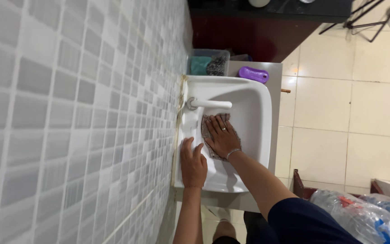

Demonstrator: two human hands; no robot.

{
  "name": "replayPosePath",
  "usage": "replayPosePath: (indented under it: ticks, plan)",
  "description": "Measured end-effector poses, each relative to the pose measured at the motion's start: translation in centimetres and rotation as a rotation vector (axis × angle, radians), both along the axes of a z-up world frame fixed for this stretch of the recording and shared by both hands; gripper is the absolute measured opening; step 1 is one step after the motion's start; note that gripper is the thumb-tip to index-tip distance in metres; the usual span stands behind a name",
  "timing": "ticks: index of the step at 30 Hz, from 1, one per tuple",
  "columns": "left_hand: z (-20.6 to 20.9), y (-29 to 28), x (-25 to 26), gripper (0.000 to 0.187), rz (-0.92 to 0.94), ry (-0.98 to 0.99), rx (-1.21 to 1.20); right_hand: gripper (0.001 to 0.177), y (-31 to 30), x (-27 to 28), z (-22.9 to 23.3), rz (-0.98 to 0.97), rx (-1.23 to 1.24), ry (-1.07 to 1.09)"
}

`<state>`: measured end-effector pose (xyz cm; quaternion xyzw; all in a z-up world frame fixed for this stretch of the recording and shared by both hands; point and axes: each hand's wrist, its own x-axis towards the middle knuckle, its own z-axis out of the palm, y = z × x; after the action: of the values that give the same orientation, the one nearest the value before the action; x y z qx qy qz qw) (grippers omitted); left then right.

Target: The person scrubs the inside of a white sink with a purple brush and then wipes the sink basin and faucet with a cloth. They repeatedly rinse the cloth under running water and continue wiping the sink surfaces.

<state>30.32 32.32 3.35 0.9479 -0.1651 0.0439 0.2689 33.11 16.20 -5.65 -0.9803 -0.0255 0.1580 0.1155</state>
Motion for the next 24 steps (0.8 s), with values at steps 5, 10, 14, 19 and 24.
replayPosePath:
  ticks: [5,10,14,19,24]
  plan:
    - [-0.1,0.4,-0.1,0.035,-0.045,0.003,-0.052,0.076,-0.1,0.0,-0.5,-0.173,-0.055,0.075]
    - [-0.2,1.4,-0.6,0.037,-0.128,0.042,-0.038,0.077,-2.0,-3.7,-0.8,-0.25,-0.217,0.139]
    - [-1.2,2.8,-0.8,0.033,-0.238,0.099,0.083,0.077,-2.5,-9.5,2.5,-0.133,-0.483,0.161]
    - [-3.2,2.9,-2.5,0.032,-0.182,0.0,0.2,0.081,-1.4,-16.3,5.1,-0.445,-0.384,-0.093]
    - [-2.6,2.5,-2.7,0.033,-0.178,0.029,0.244,0.084,0.7,-20.3,4.1,-0.858,0.063,0.003]
